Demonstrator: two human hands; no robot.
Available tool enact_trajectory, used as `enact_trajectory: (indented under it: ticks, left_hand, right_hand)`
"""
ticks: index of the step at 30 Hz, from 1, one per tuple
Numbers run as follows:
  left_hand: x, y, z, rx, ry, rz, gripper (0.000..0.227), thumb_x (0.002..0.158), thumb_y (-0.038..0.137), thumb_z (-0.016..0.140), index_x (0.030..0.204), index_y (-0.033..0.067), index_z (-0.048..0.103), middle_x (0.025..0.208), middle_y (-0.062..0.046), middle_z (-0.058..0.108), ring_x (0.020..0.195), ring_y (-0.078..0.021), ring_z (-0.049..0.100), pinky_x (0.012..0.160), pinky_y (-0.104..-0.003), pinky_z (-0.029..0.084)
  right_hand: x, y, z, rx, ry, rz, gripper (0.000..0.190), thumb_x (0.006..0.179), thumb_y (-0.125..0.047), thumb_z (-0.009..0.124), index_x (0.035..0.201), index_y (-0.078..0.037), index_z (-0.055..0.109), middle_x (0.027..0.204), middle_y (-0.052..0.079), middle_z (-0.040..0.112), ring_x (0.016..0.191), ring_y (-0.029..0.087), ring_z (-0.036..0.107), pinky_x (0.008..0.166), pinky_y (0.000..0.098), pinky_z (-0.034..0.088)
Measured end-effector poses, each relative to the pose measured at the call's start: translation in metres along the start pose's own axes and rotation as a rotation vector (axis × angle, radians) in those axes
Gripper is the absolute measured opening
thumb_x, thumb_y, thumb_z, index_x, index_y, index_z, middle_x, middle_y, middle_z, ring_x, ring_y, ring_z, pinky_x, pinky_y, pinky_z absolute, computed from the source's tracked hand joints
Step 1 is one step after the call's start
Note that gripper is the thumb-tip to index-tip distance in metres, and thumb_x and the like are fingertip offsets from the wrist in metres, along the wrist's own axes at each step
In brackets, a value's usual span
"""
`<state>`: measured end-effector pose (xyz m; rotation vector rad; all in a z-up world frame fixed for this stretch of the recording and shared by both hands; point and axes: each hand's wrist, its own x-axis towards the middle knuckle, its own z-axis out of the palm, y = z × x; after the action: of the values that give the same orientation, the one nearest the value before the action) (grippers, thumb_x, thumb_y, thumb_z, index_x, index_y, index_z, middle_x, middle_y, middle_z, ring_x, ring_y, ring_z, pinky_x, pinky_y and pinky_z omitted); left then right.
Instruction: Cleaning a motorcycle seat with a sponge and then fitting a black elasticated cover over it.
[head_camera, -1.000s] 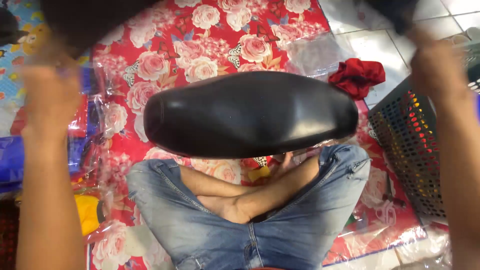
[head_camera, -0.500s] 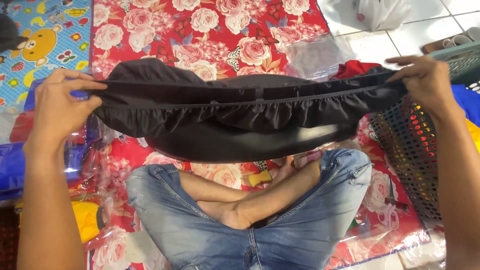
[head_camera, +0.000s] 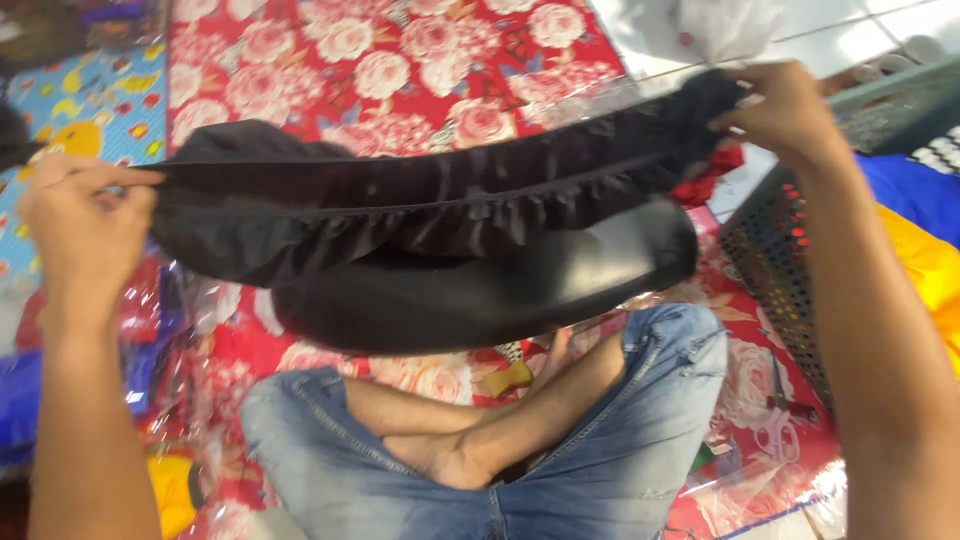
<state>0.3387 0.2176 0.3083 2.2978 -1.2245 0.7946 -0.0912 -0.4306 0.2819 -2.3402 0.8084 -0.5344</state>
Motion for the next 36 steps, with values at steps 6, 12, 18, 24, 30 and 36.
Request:
enact_trajectory:
  ticks: [6,12,18,24,30,36]
  left_hand:
    - [0.013,0.001,0.017,-0.255,0.108,-0.229,0.026,0.119,-0.009,0.058,0.133,-0.0017,0.078,0.109,-0.011,0.056,0.08,-0.019,0.056,0.076,-0.031,0.045]
    - [-0.033,0.038,0.028,-0.043,0.213,-0.043,0.022,0.101,-0.019,0.074,0.117,-0.005,0.082,0.115,-0.018,0.065,0.099,-0.0294,0.062,0.084,-0.04,0.051]
    - [-0.139,0.05,0.102,-0.133,0.05,-0.247,0.027,0.089,-0.01,0.076,0.107,0.0079,0.083,0.102,-0.011,0.056,0.093,-0.0283,0.059,0.087,-0.043,0.05]
    - [-0.192,0.052,0.137,-0.209,0.206,-0.366,0.019,0.09,-0.01,0.082,0.096,0.0081,0.083,0.096,-0.011,0.06,0.082,-0.0289,0.063,0.07,-0.033,0.055]
    - [-0.2,0.065,0.131,-0.263,0.305,-0.449,0.019,0.095,-0.01,0.086,0.099,0.0082,0.085,0.101,-0.009,0.059,0.088,-0.0244,0.062,0.067,-0.029,0.057]
    - [-0.224,0.074,0.146,-0.429,0.283,-0.616,0.017,0.093,-0.011,0.083,0.093,0.006,0.081,0.103,-0.011,0.06,0.087,-0.0237,0.063,0.067,-0.029,0.059]
  right_hand:
    - [0.043,0.01,-0.002,0.291,0.416,-0.378,0.061,0.077,0.022,0.073,0.132,0.0,0.061,0.121,0.013,0.061,0.11,0.025,0.062,0.095,0.0368,0.057]
    - [-0.036,0.016,0.028,-0.258,0.627,-0.455,0.052,0.081,0.021,0.078,0.128,0.01,0.06,0.141,0.038,0.044,0.136,0.055,0.042,0.112,0.0533,0.036]
    - [-0.093,0.149,0.14,-0.253,0.328,-0.217,0.015,0.084,-0.002,0.077,0.096,-0.011,0.08,0.083,0.01,0.068,0.07,0.028,0.065,0.077,0.0404,0.049]
    - [-0.13,0.136,0.172,0.116,0.349,0.116,0.027,0.086,0.016,0.068,0.092,-0.007,0.08,0.084,0.017,0.061,0.059,0.029,0.067,0.052,0.0362,0.052]
    - [-0.141,0.131,0.159,0.221,0.465,0.119,0.028,0.085,0.02,0.066,0.091,-0.003,0.08,0.09,0.017,0.057,0.058,0.025,0.065,0.043,0.0322,0.051]
    - [-0.155,0.085,0.165,-0.278,0.365,0.02,0.024,0.078,0.004,0.076,0.09,-0.016,0.072,0.089,0.011,0.057,0.085,0.04,0.063,0.08,0.0509,0.048]
